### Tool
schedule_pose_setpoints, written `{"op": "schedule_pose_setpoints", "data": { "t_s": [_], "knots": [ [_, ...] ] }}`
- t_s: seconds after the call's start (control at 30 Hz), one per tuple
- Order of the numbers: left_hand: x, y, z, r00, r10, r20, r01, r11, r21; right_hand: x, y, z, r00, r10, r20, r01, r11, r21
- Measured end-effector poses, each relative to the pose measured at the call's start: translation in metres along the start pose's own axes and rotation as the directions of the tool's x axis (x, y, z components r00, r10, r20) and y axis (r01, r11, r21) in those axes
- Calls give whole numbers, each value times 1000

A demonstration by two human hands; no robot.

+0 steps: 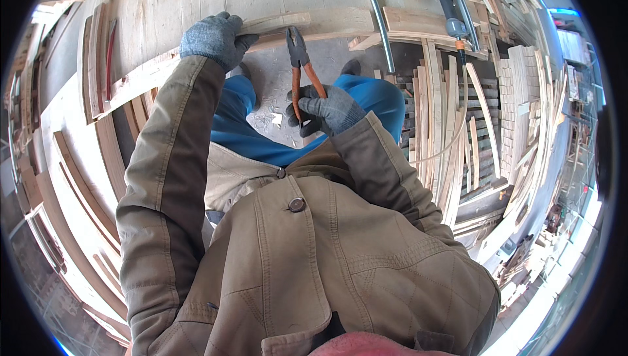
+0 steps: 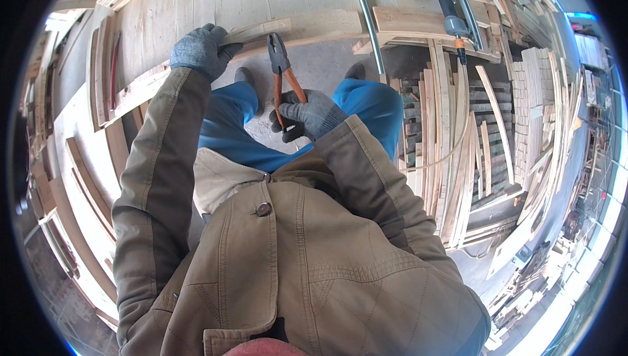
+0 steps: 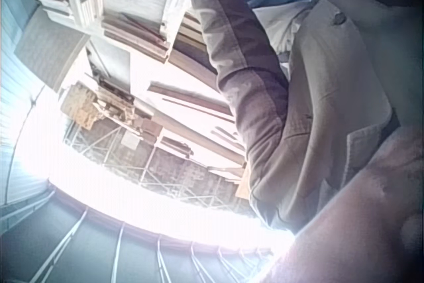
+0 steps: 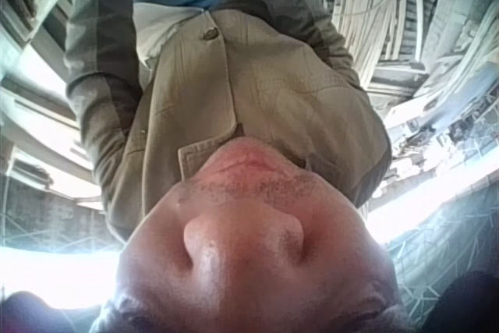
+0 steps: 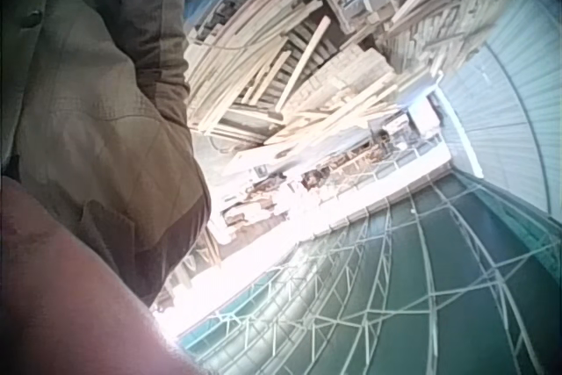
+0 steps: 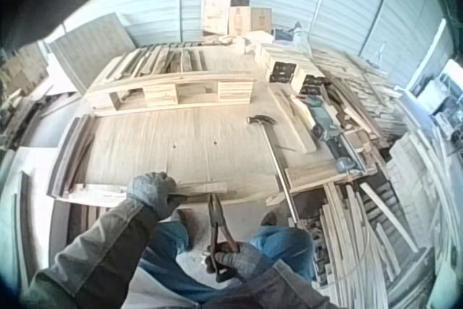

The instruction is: The person uses pliers to pull nails from a small wooden plank on a workbench. They repeatedly grip and extract nails, then set the plank aside and pick up another piece to continue the process.

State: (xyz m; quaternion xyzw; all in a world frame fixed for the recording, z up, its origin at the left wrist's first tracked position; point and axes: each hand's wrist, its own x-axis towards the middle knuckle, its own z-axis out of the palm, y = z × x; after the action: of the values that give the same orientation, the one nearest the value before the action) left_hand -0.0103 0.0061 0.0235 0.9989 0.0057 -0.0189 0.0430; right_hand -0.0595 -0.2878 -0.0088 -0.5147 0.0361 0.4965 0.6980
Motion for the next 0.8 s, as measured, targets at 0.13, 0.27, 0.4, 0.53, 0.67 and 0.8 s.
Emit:
{"op": "schedule_pose_setpoints", "data": {
  "t_s": [0.13, 0.27, 0.4, 0.53, 0.67, 0.8],
  "knots": [
    [0, -1, 0, 1000, 8, -12, -8, 1000, 3, 1, 0, 1, 1000, -2, -1, 2, 1000, 18],
    [0, -1, 1, 999, 20, -28, -20, 1000, 7, 2, 2, 3, 1000, -10, -2, 10, 997, 72],
    [-1, -1, 0, 999, 23, -23, -23, 1000, 2, 3, 6, 5, 999, -37, 26, 32, 985, 169],
    [-1, -1, 0, 999, 25, -32, -24, 1000, 7, 3, 7, 4, 999, -27, 34, 19, 978, 210],
    [0, -1, -1, 1000, 17, -11, -16, 1000, 12, 4, 8, 3, 997, -34, 64, 17, 969, 247],
    [0, -1, -1, 1000, 16, -3, -16, 1000, -5, 6, 12, 0, 994, -55, 95, 28, 965, 263]
  ]
}}
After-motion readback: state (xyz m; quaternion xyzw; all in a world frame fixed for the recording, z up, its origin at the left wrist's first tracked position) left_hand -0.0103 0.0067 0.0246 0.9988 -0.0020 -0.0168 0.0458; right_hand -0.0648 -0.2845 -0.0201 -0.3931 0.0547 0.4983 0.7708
